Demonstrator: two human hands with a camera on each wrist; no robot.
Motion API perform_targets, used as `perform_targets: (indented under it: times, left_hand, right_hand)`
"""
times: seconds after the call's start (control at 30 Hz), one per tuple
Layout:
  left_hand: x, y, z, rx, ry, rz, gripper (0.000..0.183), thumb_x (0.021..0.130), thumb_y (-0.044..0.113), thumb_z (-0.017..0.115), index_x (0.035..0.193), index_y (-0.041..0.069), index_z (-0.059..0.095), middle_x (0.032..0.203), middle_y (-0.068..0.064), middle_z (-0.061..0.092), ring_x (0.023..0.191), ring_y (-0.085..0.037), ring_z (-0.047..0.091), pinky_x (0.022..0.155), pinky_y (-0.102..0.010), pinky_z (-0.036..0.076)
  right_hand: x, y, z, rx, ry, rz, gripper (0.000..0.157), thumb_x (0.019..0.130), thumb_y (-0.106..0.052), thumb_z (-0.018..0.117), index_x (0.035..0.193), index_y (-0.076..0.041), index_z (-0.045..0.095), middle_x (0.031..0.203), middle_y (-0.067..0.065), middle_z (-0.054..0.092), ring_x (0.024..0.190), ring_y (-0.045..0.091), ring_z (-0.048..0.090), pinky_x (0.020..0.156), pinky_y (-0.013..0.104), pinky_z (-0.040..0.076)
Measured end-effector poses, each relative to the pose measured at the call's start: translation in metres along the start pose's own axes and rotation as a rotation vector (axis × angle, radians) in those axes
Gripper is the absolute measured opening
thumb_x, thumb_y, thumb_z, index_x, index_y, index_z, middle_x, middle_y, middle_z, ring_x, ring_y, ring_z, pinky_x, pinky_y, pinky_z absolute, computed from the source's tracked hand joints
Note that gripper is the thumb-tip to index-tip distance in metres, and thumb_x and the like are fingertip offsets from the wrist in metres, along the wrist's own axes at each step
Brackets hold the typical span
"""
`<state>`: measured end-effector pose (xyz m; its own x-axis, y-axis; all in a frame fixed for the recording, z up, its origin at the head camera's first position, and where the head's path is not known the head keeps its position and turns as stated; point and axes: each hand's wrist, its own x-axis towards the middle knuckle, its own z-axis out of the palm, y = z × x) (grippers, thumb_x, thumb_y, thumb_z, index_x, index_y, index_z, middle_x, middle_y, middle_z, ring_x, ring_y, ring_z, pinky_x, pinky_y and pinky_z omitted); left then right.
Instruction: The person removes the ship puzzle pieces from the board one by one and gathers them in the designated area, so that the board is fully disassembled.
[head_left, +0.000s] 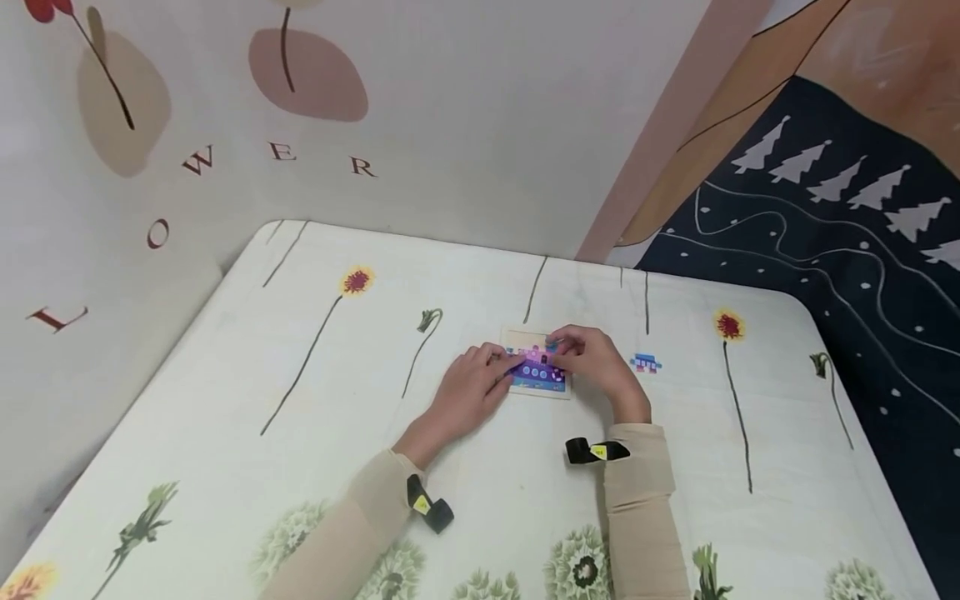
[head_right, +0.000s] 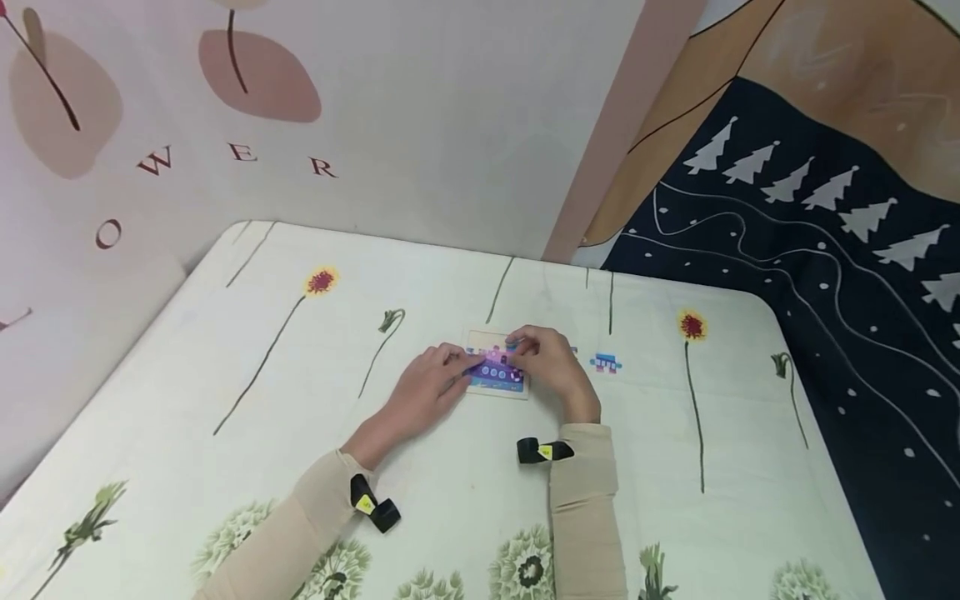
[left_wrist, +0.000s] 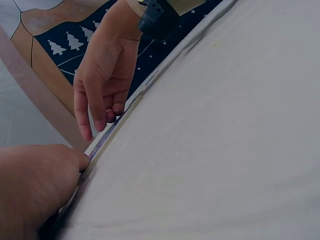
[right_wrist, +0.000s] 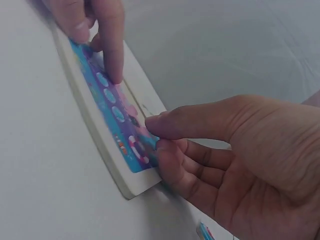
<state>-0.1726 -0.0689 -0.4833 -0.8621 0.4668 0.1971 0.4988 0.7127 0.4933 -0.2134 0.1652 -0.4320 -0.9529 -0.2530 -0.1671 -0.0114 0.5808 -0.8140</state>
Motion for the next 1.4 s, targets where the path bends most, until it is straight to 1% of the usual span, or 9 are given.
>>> perform_targets:
  times: [0.2,0.4,0.53,0.7,1.0,1.2,1.4]
  left_hand:
    - [0.0,0.0,0.0,-0.018,0.014,0.002,0.04,0.107,0.024,0.056,0.146,0.017,0.061,0.129,-0.007,0.056,0.104,-0.024,0.052,0.087,-0.038,0.044]
    - [0.004,0.001,-0.004,0.009,0.018,0.022,0.04,0.107,0.023,0.056,0.146,0.018,0.061,0.129,-0.006,0.057,0.105,-0.024,0.053,0.087,-0.038,0.045]
    - [0.008,0.001,-0.008,0.026,0.029,0.036,0.039,0.107,0.023,0.057,0.146,0.018,0.062,0.128,-0.006,0.057,0.104,-0.023,0.053,0.086,-0.037,0.045]
    - [0.008,0.0,-0.01,0.011,0.028,0.033,0.039,0.107,0.022,0.058,0.145,0.017,0.062,0.128,-0.006,0.057,0.103,-0.024,0.053,0.086,-0.037,0.045]
    - [0.009,0.001,-0.009,0.007,0.022,0.037,0.04,0.107,0.022,0.057,0.146,0.017,0.062,0.127,-0.007,0.057,0.103,-0.024,0.053,0.085,-0.038,0.045]
    - [0.008,0.001,-0.008,-0.029,0.036,0.018,0.038,0.106,0.02,0.059,0.143,0.016,0.064,0.126,-0.006,0.058,0.101,-0.024,0.053,0.082,-0.038,0.044]
    - [0.005,0.0,-0.005,-0.04,0.009,-0.002,0.038,0.106,0.02,0.058,0.144,0.016,0.064,0.127,-0.006,0.058,0.102,-0.024,0.053,0.083,-0.038,0.044]
  right_hand:
    - [0.001,0.0,-0.002,-0.068,0.008,0.005,0.024,0.096,-0.007,0.073,0.12,-0.006,0.076,0.094,0.01,0.068,0.083,0.023,0.061,0.074,0.033,0.051]
    - [0.004,-0.006,-0.007,-0.135,0.01,0.016,0.026,0.097,-0.009,0.073,0.122,-0.004,0.076,0.099,0.011,0.069,0.091,0.025,0.06,0.078,0.034,0.05]
    - [0.006,-0.009,-0.009,-0.14,0.012,0.013,0.026,0.097,-0.008,0.072,0.122,-0.002,0.076,0.1,0.013,0.069,0.09,0.026,0.06,0.077,0.034,0.05]
    - [0.007,-0.01,-0.01,-0.134,0.001,0.008,0.026,0.097,-0.008,0.071,0.122,-0.001,0.076,0.103,0.015,0.07,0.092,0.026,0.061,0.078,0.033,0.051]
    - [0.008,-0.011,-0.009,-0.149,0.015,0.007,0.024,0.097,-0.006,0.072,0.12,-0.001,0.076,0.1,0.014,0.067,0.089,0.026,0.059,0.078,0.035,0.048]
    - [0.01,-0.008,-0.006,-0.159,0.01,0.006,0.021,0.097,-0.007,0.071,0.117,-0.001,0.075,0.108,0.016,0.063,0.09,0.027,0.055,0.077,0.036,0.045]
    - [0.011,-0.003,-0.002,-0.148,0.001,-0.003,0.018,0.097,-0.005,0.07,0.113,-0.002,0.077,0.116,0.018,0.058,0.092,0.028,0.054,0.075,0.036,0.046]
